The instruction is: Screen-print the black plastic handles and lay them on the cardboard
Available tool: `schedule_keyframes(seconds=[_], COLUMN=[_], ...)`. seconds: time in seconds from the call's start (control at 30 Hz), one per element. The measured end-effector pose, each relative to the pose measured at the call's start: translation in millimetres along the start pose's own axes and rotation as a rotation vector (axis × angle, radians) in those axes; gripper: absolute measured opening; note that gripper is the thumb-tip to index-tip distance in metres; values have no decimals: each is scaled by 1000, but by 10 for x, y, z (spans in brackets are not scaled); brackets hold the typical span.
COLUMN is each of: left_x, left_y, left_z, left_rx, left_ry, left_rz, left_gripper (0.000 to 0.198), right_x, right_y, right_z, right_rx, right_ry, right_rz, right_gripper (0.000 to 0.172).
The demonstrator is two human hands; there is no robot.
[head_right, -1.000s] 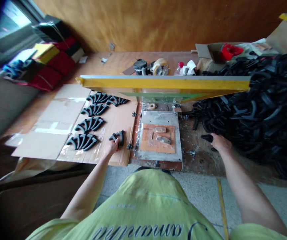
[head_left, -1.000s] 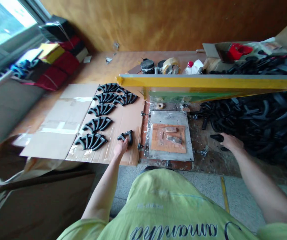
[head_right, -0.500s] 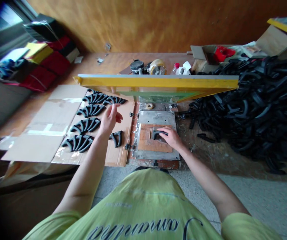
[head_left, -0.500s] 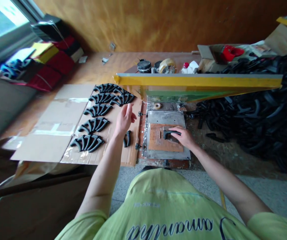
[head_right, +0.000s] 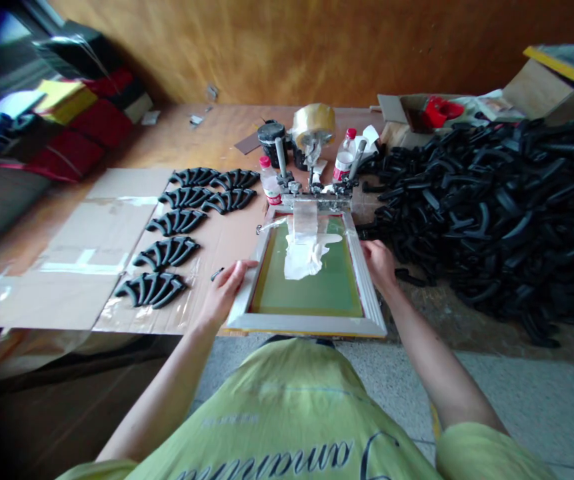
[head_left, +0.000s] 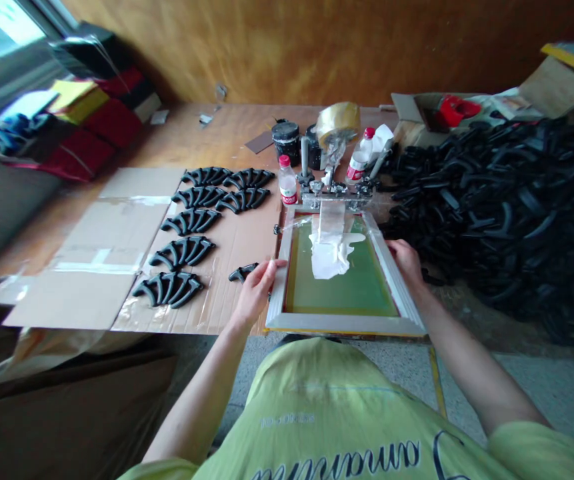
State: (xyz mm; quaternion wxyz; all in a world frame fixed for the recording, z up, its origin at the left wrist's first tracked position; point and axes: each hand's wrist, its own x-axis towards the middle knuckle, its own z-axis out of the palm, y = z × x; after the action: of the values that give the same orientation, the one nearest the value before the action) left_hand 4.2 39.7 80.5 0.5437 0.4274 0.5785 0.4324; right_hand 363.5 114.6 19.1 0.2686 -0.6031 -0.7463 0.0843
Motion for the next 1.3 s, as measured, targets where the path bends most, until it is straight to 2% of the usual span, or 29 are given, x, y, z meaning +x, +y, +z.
schedule_keyframes(seconds=[0.07, 0.13, 0.2, 0.23, 0.3, 0.4, 0.47, 0.57, 0.63, 0.7, 0.8, 0.87, 0.97, 1.03, 1.13, 1.23, 1.3], left_x=[-23, 12, 68, 95, 134, 152, 148, 137, 129, 118, 101, 95, 100, 107, 102, 65, 41], left_y=[-337, -607, -781, -832, -886, -907, -910, -895, -869, -836, -806, -817, -869, -890, -821, -582, -348], left_z=[3, 24, 43, 47, 46, 37, 38, 52, 65, 77, 87, 87, 81, 71, 38, -3, -18], left_rx=[-5, 6, 68, 99, 124, 136, 159, 174, 158, 132, 80, 56, 32, 13, -17, -28, -47], left_ry=[-30, -32, -16, -12, -16, -23, -15, -1, 5, 10, 5, 5, 10, 8, -13, -34, -16], left_rz=[-98, -144, -158, -161, -168, -176, -177, -171, -168, -170, -174, -176, -177, -177, -181, -164, -136], left_gripper=[65, 79, 82, 81, 80, 77, 73, 71, 71, 71, 74, 75, 75, 77, 82, 83, 76], right_x=[203, 405, 560, 606, 615, 414, 201, -28, -38, 32, 78, -23, -238, -257, 18, 486, 768], right_y=[-47, -284, -608, -761, -985, -1083, -1041, -946, -911, -912, -952, -964, -941, -936, -1014, -1086, -1000], right_z=[-121, -141, -63, -1, 136, 273, 273, 158, 72, 35, 95, 164, 199, 173, 130, 56, -70], right_rx=[-9, -10, -33, -60, -115, -177, -188, -122, -64, -44, -75, -104, -93, -70, -57, -30, 1], right_ry=[85, 108, 42, -12, -157, -359, -425, -481, -534, -561, -471, -406, -422, -441, -365, -226, -113], right_rz=[60, 6, -129, -187, -256, -281, -334, -499, -588, -605, -518, -500, -566, -564, -415, -253, -202], right_gripper=[36, 41, 53, 53, 38, 10, 17, 26, 26, 22, 22, 27, 32, 28, 20, 40, 53])
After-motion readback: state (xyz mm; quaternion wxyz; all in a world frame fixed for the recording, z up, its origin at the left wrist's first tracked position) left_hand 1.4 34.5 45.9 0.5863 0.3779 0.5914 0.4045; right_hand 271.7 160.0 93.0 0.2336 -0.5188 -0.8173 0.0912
